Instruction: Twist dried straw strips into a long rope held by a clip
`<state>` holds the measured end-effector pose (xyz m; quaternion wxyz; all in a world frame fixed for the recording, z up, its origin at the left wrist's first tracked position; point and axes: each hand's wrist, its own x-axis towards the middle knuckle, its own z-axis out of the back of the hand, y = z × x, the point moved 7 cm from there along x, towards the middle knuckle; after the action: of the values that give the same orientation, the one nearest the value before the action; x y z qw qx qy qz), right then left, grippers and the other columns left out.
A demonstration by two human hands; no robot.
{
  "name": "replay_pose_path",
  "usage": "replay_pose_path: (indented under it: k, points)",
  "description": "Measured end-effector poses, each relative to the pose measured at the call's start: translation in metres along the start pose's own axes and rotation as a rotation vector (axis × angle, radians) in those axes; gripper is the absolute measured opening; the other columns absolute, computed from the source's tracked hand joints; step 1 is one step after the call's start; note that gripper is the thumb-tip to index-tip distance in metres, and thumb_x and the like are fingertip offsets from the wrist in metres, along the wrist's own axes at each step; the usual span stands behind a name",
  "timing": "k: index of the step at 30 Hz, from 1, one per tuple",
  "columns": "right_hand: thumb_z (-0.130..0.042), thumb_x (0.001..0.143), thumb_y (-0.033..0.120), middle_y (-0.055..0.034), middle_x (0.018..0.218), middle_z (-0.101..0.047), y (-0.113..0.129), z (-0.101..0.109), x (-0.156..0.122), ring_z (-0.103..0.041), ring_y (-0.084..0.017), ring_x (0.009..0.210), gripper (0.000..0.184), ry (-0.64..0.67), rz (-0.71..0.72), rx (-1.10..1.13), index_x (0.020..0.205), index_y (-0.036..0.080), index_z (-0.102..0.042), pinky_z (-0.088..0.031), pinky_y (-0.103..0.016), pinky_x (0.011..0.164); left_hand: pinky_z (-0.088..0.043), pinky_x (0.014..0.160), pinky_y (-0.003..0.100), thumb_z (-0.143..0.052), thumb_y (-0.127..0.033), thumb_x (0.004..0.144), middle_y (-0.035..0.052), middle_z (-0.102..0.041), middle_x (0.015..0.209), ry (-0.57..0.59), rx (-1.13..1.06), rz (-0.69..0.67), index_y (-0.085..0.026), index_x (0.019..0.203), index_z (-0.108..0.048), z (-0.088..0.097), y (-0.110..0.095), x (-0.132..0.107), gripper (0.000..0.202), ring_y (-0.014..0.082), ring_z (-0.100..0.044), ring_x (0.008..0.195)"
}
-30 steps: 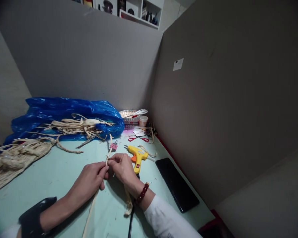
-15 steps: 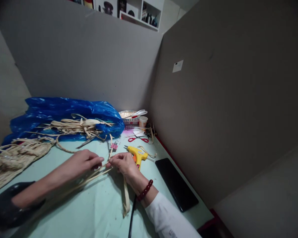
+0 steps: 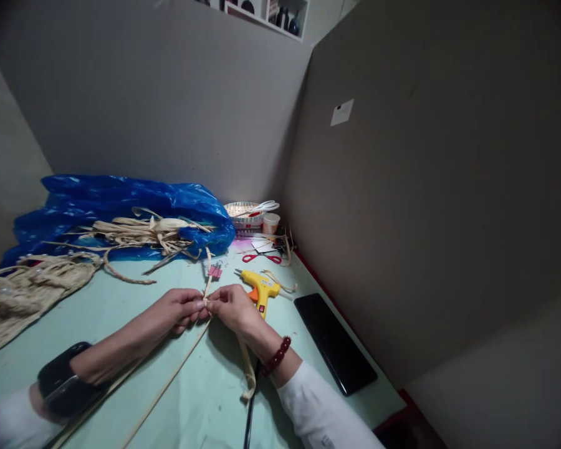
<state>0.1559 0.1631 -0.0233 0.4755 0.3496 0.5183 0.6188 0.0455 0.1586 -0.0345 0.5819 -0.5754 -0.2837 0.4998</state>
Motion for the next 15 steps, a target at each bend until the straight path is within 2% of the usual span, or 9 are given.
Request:
replay_pose_path:
  k: [3, 6, 11, 15]
  points:
    - [-0.056, 0.078, 0.019, -0.0032, 0.066, -0.067, 0.007, -0.002, -0.002, -0.052, -0.011, 0.060, 0.018, 0.010, 0.087, -0.216, 0.067, 0.013, -0.069, -0.035, -0.021, 0.057, -0.028, 0.048, 0.023, -0.050, -0.035, 0.070, -0.0012, -0.053, 0.055, -0.099, 0.254, -0.083, -0.015, 0.061, -0.054, 0.007, -0.005, 0.001, 0.022, 0.0095, -0.041, 0.048]
    - [-0.056, 0.081, 0.022, -0.0018, 0.063, -0.065, 0.015, 0.000, -0.009, -0.053, -0.012, 0.063, 0.021, -0.059, 0.117, -0.496, 0.067, 0.015, -0.070, -0.032, -0.022, 0.057, -0.031, 0.052, 0.025, -0.048, -0.034, 0.069, -0.0013, -0.052, 0.052, -0.194, 0.429, -0.107, -0.017, 0.055, -0.053, 0.012, -0.007, 0.000, 0.022, 0.0130, -0.045, 0.053]
    - [-0.054, 0.080, 0.020, -0.0035, 0.065, -0.066, 0.031, 0.002, -0.021, -0.054, -0.013, 0.063, 0.017, -0.204, 0.161, -0.874, 0.072, 0.016, -0.068, -0.025, -0.025, 0.054, -0.028, 0.054, 0.026, -0.047, -0.030, 0.064, -0.0032, -0.047, 0.051, -0.260, 0.482, -0.121, -0.019, 0.051, -0.047, 0.017, -0.008, -0.001, 0.017, 0.0138, -0.043, 0.057]
    - [-0.051, 0.080, 0.020, -0.0038, 0.060, -0.063, 0.038, -0.007, -0.028, -0.051, -0.012, 0.055, 0.018, -0.231, 0.209, -0.990, 0.067, 0.016, -0.064, -0.020, -0.027, 0.052, -0.025, 0.052, 0.026, -0.046, -0.029, 0.062, -0.0039, -0.042, 0.048, -0.318, 0.469, -0.146, -0.020, 0.048, -0.041, 0.018, -0.009, -0.001, 0.018, 0.0127, -0.039, 0.055]
